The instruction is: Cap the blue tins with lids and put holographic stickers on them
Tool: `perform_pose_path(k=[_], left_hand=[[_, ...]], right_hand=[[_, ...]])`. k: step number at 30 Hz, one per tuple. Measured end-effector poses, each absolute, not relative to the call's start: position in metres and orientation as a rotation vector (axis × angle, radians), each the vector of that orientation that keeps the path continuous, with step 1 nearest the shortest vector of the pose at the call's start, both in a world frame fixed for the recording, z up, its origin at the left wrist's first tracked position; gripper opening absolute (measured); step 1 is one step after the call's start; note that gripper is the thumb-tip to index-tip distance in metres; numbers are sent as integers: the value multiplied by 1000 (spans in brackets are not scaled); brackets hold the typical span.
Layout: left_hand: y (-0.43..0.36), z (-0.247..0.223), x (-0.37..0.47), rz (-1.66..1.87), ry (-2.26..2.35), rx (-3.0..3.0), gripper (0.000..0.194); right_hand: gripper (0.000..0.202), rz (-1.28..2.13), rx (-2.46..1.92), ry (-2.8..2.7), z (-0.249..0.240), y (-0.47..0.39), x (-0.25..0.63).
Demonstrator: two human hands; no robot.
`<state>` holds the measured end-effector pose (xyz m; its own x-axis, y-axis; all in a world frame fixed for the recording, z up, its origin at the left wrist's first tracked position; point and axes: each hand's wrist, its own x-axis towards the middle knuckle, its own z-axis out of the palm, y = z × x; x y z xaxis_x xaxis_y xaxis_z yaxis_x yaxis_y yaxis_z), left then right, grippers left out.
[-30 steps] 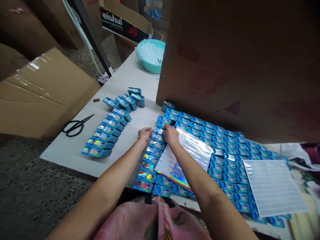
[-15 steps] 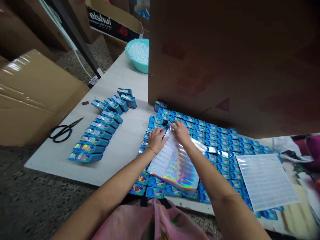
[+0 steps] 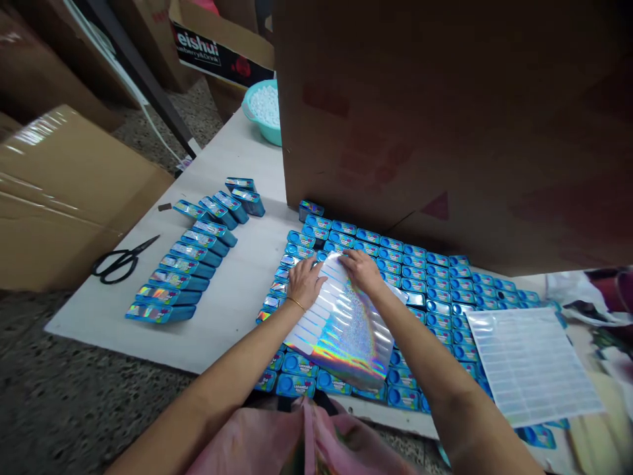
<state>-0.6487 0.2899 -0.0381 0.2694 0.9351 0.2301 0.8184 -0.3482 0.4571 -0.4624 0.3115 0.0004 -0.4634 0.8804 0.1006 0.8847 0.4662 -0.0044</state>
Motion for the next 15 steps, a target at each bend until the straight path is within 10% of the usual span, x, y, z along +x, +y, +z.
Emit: perform_pose_path(k=[15], left_hand=[[290, -43, -648, 691, 1643, 2381, 41]], right_hand=[[34, -85, -1497, -2618, -13, 325, -462]])
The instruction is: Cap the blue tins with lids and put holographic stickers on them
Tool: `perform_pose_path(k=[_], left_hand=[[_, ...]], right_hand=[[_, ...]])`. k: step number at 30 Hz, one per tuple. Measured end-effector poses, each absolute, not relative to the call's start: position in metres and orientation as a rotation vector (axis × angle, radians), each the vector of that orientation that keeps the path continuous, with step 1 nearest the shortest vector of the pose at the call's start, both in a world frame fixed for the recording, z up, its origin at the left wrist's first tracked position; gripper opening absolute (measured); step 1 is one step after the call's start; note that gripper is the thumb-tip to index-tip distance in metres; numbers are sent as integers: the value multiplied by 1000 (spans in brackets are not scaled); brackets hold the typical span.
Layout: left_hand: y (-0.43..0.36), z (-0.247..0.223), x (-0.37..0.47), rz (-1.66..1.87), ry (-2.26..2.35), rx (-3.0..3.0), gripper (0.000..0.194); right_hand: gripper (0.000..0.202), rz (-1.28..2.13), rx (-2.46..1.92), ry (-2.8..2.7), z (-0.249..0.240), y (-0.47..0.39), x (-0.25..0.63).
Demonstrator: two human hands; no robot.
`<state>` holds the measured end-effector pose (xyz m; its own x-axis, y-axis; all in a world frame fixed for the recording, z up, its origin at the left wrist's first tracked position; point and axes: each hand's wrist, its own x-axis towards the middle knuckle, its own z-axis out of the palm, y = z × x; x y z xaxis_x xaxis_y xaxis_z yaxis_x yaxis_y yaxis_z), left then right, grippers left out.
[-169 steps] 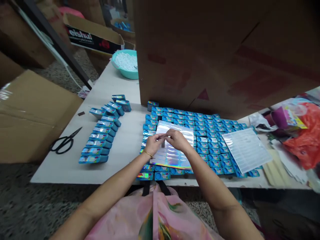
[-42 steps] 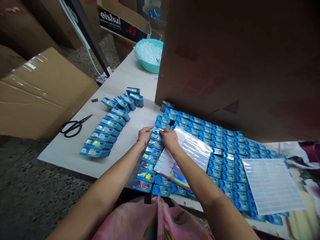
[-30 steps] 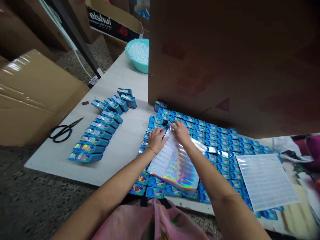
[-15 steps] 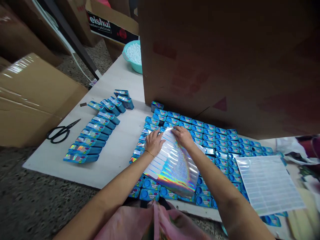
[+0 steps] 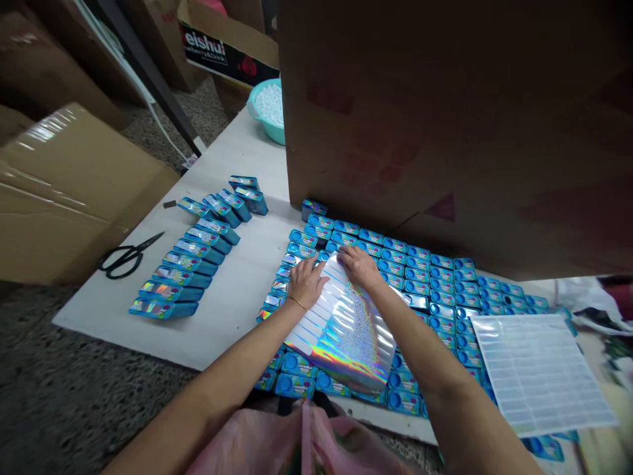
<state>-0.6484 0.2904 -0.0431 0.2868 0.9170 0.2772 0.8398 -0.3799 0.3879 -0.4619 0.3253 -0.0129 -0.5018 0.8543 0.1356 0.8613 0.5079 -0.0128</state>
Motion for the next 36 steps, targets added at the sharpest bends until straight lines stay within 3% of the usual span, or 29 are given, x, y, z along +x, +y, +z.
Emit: perform_pose_path(k=[17, 28, 36], left_hand=[[291, -46, -649, 751, 1625, 2366, 43], [291, -47, -648, 740, 1642, 2369, 44], [291, -45, -649, 753, 1634, 2350, 43]], right_hand=[[30, -57, -1313, -2751, -9, 331, -457], [43, -133, -1347, -2788, -15, 330, -463], [26, -51, -1300, -2632, -1, 316, -453]])
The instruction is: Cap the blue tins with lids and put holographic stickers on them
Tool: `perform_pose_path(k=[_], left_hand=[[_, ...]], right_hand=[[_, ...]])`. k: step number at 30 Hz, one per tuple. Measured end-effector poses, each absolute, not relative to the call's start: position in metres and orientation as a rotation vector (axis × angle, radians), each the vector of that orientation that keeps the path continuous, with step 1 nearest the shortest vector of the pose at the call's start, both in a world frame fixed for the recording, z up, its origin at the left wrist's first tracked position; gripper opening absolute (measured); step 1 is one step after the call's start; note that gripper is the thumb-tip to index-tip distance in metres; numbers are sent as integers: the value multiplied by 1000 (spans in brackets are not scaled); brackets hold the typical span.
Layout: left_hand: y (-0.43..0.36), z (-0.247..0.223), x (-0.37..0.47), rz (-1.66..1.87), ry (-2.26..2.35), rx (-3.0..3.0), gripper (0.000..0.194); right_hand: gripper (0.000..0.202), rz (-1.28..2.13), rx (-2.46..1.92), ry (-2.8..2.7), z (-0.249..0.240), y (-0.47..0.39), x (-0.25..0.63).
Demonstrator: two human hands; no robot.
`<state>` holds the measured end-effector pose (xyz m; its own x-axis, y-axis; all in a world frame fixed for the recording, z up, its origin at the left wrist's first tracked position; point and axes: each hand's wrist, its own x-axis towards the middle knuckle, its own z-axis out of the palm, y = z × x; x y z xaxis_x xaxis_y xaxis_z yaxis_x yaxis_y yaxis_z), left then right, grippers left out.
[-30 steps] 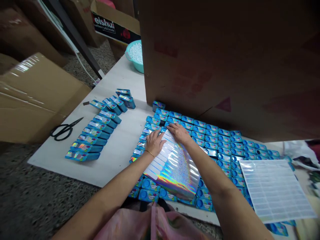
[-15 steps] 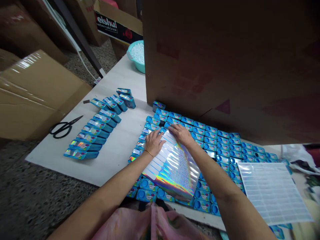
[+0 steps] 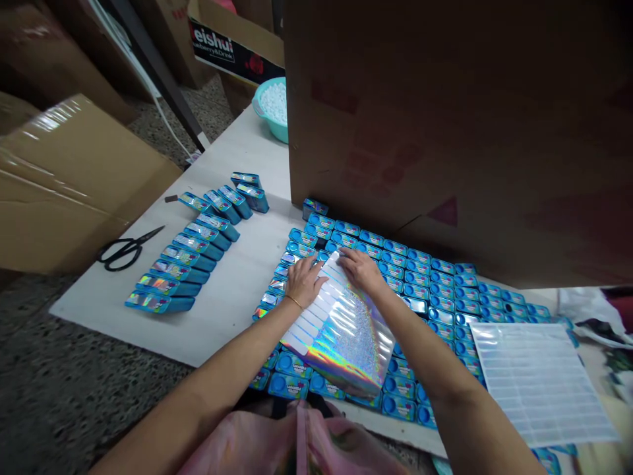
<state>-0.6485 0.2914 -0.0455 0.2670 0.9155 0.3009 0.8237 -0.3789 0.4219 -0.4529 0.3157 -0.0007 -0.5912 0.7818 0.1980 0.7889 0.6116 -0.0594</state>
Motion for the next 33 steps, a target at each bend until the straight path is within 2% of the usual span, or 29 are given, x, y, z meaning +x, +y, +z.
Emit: perform_pose_path(k=[6, 10, 13, 17, 22, 25, 30, 33], left_hand=[[293, -46, -650, 796, 1598, 2284, 42], [294, -33, -656, 1032, 1488, 2094, 40], [292, -10, -662, 1195, 1273, 1935, 43], [290, 12, -670, 1228, 1177, 1557, 31], [297, 10, -688, 1311, 1185, 955, 35], [302, 2, -699, 1385, 1117, 749, 37], [319, -18, -718, 1444, 1246, 554, 35], [335, -31, -727, 1460, 1349, 496, 31]], right_hand=[[19, 104, -1386, -2487, 92, 280, -455], [20, 207, -1490, -2490, 116, 284, -468], [20, 304, -1528, -2550, 108, 296, -487], [24, 546, -1423, -2470, 90, 301, -516], [41, 1025, -1471, -1786, 47, 296, -544], [35, 1264, -1483, -1538, 17, 295, -558], [26, 1363, -1479, -1492, -4, 314, -575], [22, 1264, -1614, -1648, -4, 336, -583]])
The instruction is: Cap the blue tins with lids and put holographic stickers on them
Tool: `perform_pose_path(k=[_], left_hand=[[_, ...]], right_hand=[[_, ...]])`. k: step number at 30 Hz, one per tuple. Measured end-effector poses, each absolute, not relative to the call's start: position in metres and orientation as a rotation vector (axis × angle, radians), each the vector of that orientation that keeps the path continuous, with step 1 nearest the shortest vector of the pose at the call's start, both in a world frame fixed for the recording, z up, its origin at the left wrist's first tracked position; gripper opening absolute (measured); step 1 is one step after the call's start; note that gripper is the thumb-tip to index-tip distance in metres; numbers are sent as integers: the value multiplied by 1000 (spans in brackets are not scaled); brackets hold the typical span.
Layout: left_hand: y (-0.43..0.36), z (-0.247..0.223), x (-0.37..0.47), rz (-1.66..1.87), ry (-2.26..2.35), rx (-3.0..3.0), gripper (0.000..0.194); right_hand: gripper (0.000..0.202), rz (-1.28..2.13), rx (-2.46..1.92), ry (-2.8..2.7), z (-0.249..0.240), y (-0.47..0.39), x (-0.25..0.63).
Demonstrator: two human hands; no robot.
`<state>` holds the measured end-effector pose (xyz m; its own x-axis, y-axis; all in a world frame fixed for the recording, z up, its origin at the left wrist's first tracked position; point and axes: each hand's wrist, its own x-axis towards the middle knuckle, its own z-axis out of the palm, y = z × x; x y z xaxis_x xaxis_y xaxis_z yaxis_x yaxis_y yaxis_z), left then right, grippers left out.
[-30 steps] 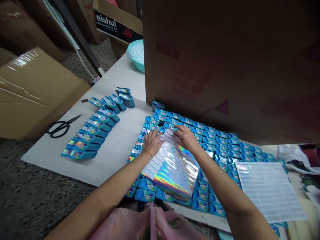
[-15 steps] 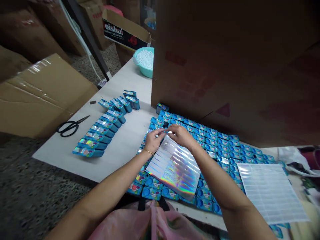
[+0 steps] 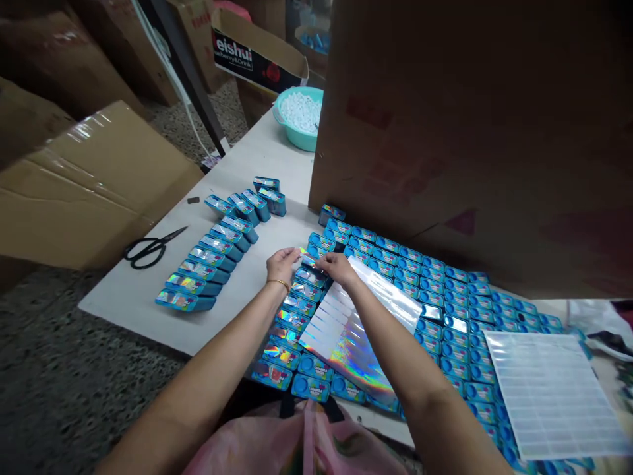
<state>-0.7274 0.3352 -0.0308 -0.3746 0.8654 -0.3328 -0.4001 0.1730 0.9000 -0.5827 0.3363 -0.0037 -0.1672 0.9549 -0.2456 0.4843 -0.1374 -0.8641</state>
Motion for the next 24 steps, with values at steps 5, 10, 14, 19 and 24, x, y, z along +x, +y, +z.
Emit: perform_pose_path(k=[5, 10, 14, 19, 24], left_hand=[[353, -47, -728, 1443, 1444, 403, 31], [364, -51, -720, 1405, 1459, 372, 31], [370, -51, -717, 1345, 1444, 337, 31], [373, -56, -716, 1298, 1445, 374, 29], [381, -67, -715, 1219, 1413, 439, 28]], right_hand=[[18, 911, -1855, -1956, -2, 365, -587], [21, 803, -1976, -1983, -2, 375, -582], [23, 780, -2044, -1982, -3, 377, -579], [21, 747, -2077, -2003, -5, 381, -580], [23, 560, -2219, -2063, 0, 375, -585]])
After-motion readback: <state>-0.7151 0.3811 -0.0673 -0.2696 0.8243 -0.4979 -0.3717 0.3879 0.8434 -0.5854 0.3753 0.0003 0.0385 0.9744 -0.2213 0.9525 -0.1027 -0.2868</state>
